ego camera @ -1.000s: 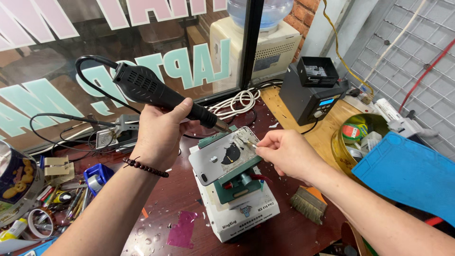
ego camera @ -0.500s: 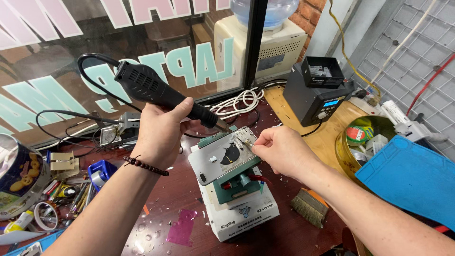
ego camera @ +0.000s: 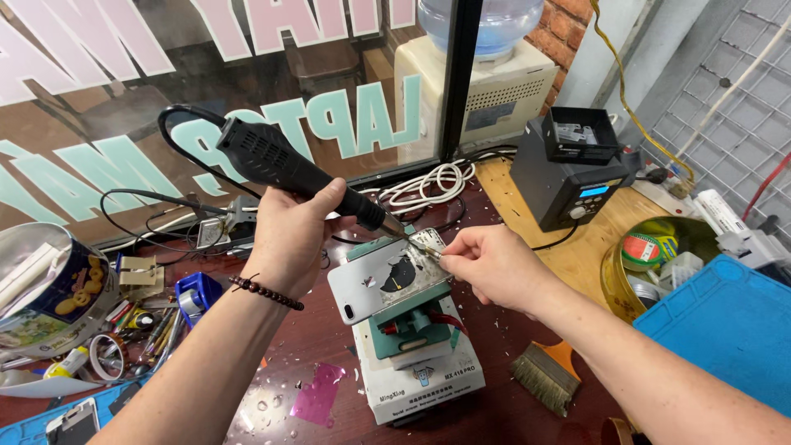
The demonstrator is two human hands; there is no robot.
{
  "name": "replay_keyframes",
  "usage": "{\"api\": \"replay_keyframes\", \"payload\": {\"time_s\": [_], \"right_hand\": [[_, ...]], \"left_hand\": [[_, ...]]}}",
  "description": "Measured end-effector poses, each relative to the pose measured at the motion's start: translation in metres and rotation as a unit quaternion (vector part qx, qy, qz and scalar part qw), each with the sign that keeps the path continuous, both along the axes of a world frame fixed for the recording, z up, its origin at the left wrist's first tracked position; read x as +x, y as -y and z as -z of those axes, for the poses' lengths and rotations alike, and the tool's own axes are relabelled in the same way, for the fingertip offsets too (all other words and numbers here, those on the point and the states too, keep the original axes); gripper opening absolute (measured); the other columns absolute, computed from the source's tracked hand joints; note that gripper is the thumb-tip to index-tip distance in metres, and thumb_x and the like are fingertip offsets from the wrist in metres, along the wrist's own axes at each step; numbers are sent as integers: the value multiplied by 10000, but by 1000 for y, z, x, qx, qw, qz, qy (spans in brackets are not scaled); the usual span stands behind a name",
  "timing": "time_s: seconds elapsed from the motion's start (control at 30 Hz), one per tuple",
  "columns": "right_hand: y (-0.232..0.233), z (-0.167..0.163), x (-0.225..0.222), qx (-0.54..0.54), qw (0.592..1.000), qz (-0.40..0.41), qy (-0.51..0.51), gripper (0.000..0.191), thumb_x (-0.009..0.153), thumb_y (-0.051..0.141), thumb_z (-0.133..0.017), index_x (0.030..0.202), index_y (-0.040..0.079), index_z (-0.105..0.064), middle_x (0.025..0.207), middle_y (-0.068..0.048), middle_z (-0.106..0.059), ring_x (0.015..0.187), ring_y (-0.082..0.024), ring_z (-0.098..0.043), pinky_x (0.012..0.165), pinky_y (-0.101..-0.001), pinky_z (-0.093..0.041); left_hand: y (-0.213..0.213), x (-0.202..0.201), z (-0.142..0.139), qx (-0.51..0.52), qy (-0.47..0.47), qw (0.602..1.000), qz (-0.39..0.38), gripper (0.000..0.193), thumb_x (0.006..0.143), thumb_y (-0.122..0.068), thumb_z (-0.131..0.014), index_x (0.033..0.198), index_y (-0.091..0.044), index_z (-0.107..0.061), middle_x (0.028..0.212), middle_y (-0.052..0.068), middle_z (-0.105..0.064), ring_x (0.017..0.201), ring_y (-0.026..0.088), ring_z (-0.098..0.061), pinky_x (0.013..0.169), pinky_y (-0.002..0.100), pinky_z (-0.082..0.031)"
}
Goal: The person uses a hot air gun and a metal tool to heat and scrape the back of a smartphone secured in a clamp. The person repeatedly applies heat and scrapes residue from the device's surface throughout the clip.
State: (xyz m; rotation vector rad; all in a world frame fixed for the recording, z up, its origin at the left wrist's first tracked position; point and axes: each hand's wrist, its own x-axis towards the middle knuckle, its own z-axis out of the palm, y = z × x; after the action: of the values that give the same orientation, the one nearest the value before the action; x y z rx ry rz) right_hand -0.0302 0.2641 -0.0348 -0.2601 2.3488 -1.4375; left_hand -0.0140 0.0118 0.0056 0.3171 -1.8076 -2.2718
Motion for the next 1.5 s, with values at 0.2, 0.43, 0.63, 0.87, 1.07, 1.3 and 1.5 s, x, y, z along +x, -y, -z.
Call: {"api": "replay_keyframes", "payload": {"time_s": [0.2, 0.43, 0.63, 0.87, 1.07, 1.3, 1.5], "right_hand": [[-7, -3, 4, -39, 995, 58, 69, 183, 903, 184, -696, 958, 11, -720, 707, -48, -658, 405, -110, -493, 369, -304, -347], [7, -25, 6, 145, 989, -28, -34, 205, 860, 215, -716, 926, 25, -756, 686, -37, -745, 406, -136, -602, 425, -307, -487], [15, -49, -10, 221, 972, -72, -18, 198, 875, 223, -745, 901, 27, -763, 671, -70, -730, 420, -154, -600, 451, -345, -492], [20, -41, 2, 202, 979, -37, -9, 209, 881, 244, -740, 907, 39, -769, 662, -53, -746, 412, -162, -604, 465, -342, -506], [29, -26, 12, 189, 980, 1, -57, 200, 873, 233, -724, 896, 43, -782, 611, -84, -730, 453, -143, -663, 496, -312, -531], [27, -19, 18, 175, 984, 13, -32, 231, 914, 263, -723, 888, 38, -767, 613, -99, -721, 497, -193, -676, 525, -360, -542], [23, -6, 12, 134, 962, -48, -234, 170, 855, 189, -719, 857, 28, -775, 683, -76, -750, 578, -112, -705, 558, -298, -553]], "left_hand": [[1, 2, -4, 33, -27, 999, 0, 208, 954, -84, -671, 1078, 45, -565, 1032, 134, -671, 825, 171, -685, 660, 271, -611], [4, 11, 0, -18, -1, 1000, -2, 215, 930, -76, -672, 1071, 29, -547, 1011, 106, -670, 813, 162, -689, 641, 278, -613], [5, 12, -1, -14, 9, 1000, -11, 226, 931, -75, -675, 1081, 23, -537, 1010, 113, -677, 797, 161, -691, 645, 276, -614], [14, 14, 0, 3, -2, 1000, -5, 212, 929, -72, -670, 1076, 0, -535, 1002, 98, -673, 782, 150, -689, 643, 274, -613], [12, 11, 1, 4, 6, 1000, -1, 216, 941, -80, -672, 1080, 16, -538, 1016, 106, -671, 805, 158, -691, 656, 277, -618], [9, 17, -4, -7, 17, 1000, -5, 238, 929, -86, -664, 1093, 15, -525, 1045, 111, -661, 834, 152, -701, 680, 270, -630], [7, 16, -8, -21, 28, 999, -6, 240, 939, -84, -667, 1097, 32, -529, 1029, 138, -673, 806, 169, -692, 664, 266, -618]]}}
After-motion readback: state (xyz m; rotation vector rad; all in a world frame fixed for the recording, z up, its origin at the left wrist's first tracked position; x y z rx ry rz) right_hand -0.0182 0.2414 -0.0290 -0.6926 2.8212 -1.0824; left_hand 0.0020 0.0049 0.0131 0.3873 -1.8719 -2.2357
